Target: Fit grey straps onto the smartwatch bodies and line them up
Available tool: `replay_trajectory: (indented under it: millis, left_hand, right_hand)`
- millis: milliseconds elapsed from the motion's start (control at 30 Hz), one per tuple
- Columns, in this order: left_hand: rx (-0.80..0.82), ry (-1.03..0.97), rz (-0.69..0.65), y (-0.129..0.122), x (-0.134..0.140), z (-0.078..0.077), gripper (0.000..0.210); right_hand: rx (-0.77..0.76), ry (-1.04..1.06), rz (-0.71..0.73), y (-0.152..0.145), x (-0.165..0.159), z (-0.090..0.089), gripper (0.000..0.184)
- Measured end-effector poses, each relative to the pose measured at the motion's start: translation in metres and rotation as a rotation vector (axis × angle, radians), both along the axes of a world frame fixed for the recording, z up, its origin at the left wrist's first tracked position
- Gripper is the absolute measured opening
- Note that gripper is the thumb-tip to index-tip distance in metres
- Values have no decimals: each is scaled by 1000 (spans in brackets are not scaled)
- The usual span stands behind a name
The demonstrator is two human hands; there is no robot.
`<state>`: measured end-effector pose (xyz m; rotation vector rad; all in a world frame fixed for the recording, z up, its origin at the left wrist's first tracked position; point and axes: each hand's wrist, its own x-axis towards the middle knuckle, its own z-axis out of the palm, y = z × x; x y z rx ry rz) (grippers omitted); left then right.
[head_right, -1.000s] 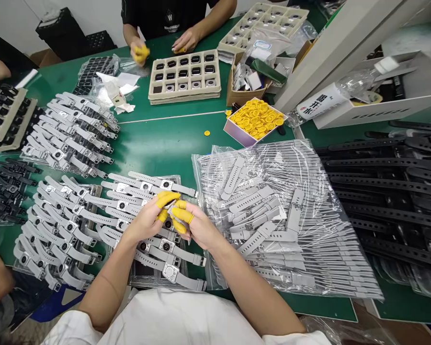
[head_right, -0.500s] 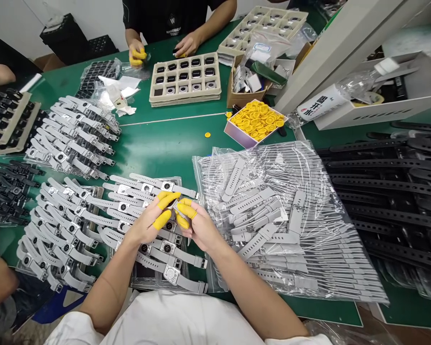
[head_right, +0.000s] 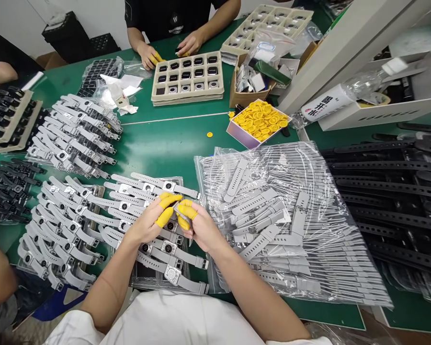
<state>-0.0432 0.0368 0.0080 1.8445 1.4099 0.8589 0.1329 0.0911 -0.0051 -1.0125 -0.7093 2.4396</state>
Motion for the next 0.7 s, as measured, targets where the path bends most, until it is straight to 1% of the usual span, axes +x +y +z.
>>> replay_trajectory:
  millis: [100, 267, 333, 400, 500, 600, 700]
  left_hand:
    - [36, 60, -1, 1, 2, -1, 41]
    - [63, 282, 2, 2, 4, -3, 39]
    - [56, 244, -8, 2, 3, -3, 37]
    - [44, 142, -24, 2, 1, -1, 37]
    - [31, 59, -25, 2, -1, 0, 37]
    - [39, 80, -15, 1, 1, 0, 40]
    - [66, 198, -6, 1, 3, 0, 39]
  right_hand:
    - [-42, 17, -17, 1, 0, -1, 41]
    - [13, -41, 28, 0, -2, -3, 42]
    - [61, -40, 39, -1, -2, -3, 41]
    - [98, -27, 30, -2, -2, -4, 40]
    - [54, 4, 6, -3, -2, -4, 39]
    - [-18, 27, -13, -2, -2, -4, 40]
    - [-15, -18, 8, 0, -2, -4, 43]
